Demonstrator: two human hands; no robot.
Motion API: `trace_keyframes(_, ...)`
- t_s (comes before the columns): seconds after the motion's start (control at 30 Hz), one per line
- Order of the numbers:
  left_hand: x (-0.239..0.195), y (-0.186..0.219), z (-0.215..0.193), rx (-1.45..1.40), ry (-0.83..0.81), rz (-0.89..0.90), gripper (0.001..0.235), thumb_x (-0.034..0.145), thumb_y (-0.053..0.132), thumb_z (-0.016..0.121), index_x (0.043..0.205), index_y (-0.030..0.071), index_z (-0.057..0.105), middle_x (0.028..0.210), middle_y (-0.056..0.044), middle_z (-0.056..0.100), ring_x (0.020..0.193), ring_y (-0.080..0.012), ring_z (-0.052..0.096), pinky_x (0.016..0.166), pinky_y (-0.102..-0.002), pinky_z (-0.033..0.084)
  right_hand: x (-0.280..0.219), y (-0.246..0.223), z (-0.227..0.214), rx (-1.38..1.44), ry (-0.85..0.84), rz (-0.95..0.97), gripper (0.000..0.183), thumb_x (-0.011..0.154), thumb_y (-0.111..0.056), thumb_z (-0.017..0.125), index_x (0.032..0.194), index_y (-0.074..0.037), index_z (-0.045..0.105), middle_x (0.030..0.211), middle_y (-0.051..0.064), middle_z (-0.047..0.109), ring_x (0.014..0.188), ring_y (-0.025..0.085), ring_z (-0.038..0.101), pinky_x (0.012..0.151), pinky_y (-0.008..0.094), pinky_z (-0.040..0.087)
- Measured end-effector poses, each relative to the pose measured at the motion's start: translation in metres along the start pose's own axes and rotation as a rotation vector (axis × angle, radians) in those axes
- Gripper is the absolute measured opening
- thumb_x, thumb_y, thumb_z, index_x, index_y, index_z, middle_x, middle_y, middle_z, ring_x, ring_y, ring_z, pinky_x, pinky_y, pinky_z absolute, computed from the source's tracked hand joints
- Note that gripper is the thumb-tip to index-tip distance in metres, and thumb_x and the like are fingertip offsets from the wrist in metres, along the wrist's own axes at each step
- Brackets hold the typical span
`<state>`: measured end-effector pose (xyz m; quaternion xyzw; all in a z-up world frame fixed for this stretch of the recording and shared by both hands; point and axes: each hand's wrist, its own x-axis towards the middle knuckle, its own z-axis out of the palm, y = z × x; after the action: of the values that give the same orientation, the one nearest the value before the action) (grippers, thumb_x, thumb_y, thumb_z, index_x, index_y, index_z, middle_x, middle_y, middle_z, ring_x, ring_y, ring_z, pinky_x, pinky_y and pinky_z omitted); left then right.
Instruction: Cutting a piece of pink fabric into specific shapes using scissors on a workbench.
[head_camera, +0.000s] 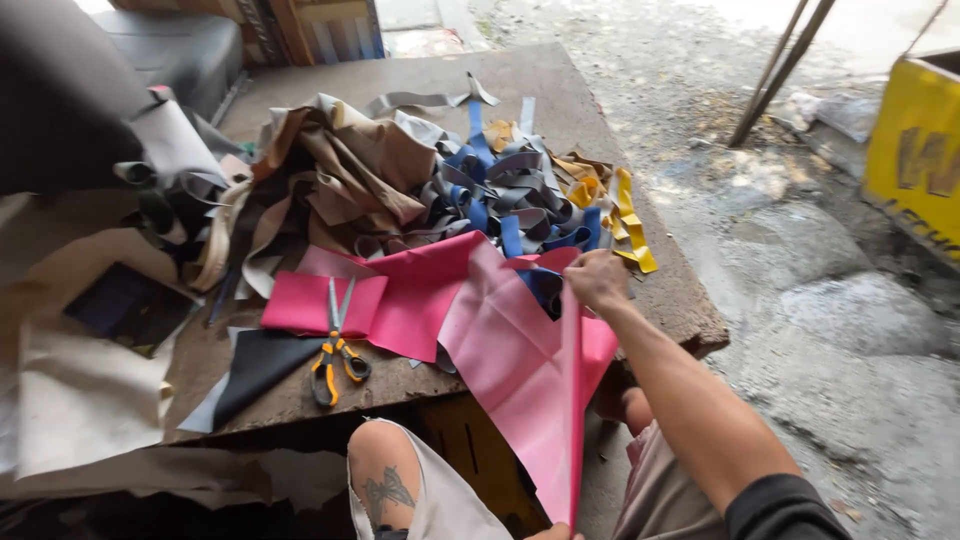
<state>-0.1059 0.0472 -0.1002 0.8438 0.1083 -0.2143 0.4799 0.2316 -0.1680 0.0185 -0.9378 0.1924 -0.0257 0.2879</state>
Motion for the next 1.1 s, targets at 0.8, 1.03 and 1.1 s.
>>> trace_keyframes(0.8, 0.123, 0.118, -0.247, 0.448, 0.519, 0.823, 0.036, 0.099, 0.038, 0.060, 0.070, 0.017, 0.059, 0.066, -0.010, 0.067, 0.059, -0.0349, 0.063, 0.055, -0.050, 0.044, 0.034, -0.205, -0.079, 0.816, -0.014, -0.301, 0.029, 0.098, -0.031, 0.062, 0.074, -0.015, 0.059, 0.065, 0.002, 0.053, 0.054, 0.014, 0.053, 0.048, 0.030, 0.046)
trace_keyframes(1.03, 0.137, 0.066, -0.105, 0.615, 0.117, 0.719, 0.032, 0.101, 0.040, 0.059, 0.081, 0.016, 0.066, 0.076, -0.013, 0.074, 0.067, -0.0425, 0.070, 0.058, -0.057, 0.054, -0.101, 0.021, 0.061, 0.817, -0.513, 0.287, 0.036, 0.097, -0.038, 0.072, 0.112, -0.015, 0.048, 0.081, 0.011, 0.062, 0.056, 0.021, 0.066, 0.044, 0.030, 0.048)
trace_keyframes(1.1, 0.128, 0.061, -0.078, 0.590, 0.078, 0.726, 0.032, 0.102, 0.041, 0.057, 0.086, 0.015, 0.066, 0.077, -0.014, 0.074, 0.067, -0.0436, 0.070, 0.057, -0.058, 0.053, -0.158, 0.002, 0.045, 0.797, -0.480, 0.397, 0.061, 0.092, -0.036, 0.073, 0.139, -0.019, 0.038, 0.109, 0.012, 0.063, 0.084, 0.022, 0.066, 0.069, 0.038, 0.052)
